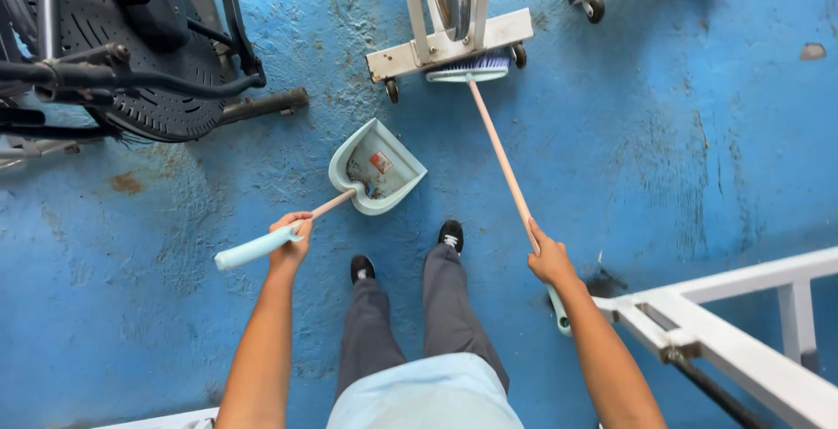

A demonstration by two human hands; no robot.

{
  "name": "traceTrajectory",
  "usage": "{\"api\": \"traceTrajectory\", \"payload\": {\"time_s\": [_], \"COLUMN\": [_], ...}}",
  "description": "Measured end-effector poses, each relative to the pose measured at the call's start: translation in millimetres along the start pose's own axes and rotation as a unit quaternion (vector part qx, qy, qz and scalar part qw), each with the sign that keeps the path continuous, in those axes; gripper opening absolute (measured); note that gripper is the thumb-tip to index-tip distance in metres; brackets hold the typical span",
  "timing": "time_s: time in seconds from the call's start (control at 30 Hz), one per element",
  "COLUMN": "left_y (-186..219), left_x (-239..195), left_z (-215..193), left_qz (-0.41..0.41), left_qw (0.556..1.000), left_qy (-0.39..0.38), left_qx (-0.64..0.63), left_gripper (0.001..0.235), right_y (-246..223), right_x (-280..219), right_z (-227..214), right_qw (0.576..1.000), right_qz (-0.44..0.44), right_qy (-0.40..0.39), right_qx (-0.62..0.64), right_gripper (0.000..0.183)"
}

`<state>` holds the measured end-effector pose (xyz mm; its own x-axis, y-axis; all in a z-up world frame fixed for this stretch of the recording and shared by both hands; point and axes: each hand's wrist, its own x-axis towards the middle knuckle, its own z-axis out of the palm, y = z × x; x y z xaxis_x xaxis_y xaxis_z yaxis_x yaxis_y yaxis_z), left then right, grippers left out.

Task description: The person sweeps debris from a blue floor into a dustpan using a broom. They move around various pieces of gym equipment, including stationary bikes and weight machines, to collect dirt and a red snack packet.

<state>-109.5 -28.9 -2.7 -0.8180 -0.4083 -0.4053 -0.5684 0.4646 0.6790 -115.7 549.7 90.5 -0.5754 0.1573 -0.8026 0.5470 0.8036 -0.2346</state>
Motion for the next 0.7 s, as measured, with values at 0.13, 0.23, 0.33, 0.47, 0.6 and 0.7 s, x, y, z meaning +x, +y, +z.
{"api": "traceTrajectory", "payload": {"time_s": [0.13,0.23,0.33,0.47,0.6,0.7], "left_y": [31,28,54,102,43,34], "left_x": [-2,-18,-45,-71,-56,-55], "left_z": [5,4,-7,-15,0,-12], "left_qz": [-0.028,-0.020,-0.039,-0.036,-0.027,-0.033], "left_qw": [1.000,1.000,0.999,0.999,0.996,0.994], "left_qy": [0.002,0.009,0.008,0.037,0.084,0.103], "left_qx": [-0.004,-0.009,0.022,0.001,-0.009,0.006], "left_gripper": [0.018,0.019,0.024,0.057,0.029,0.023], "right_y": [-36,-25,29,3,-2,-47], "right_x": [3,-6,0,-84,-82,-52], "right_z": [-21,0,31,-46,-55,-54], "right_qw": [0.999,0.998,0.997,0.991,0.992,0.996], "right_qz": [-0.021,-0.003,-0.004,-0.007,-0.027,-0.048], "right_qy": [-0.029,-0.063,-0.076,-0.110,-0.087,-0.058], "right_qx": [-0.001,-0.008,-0.029,-0.074,-0.082,-0.047], "right_gripper": [0.079,0.082,0.086,0.084,0.076,0.058]}}
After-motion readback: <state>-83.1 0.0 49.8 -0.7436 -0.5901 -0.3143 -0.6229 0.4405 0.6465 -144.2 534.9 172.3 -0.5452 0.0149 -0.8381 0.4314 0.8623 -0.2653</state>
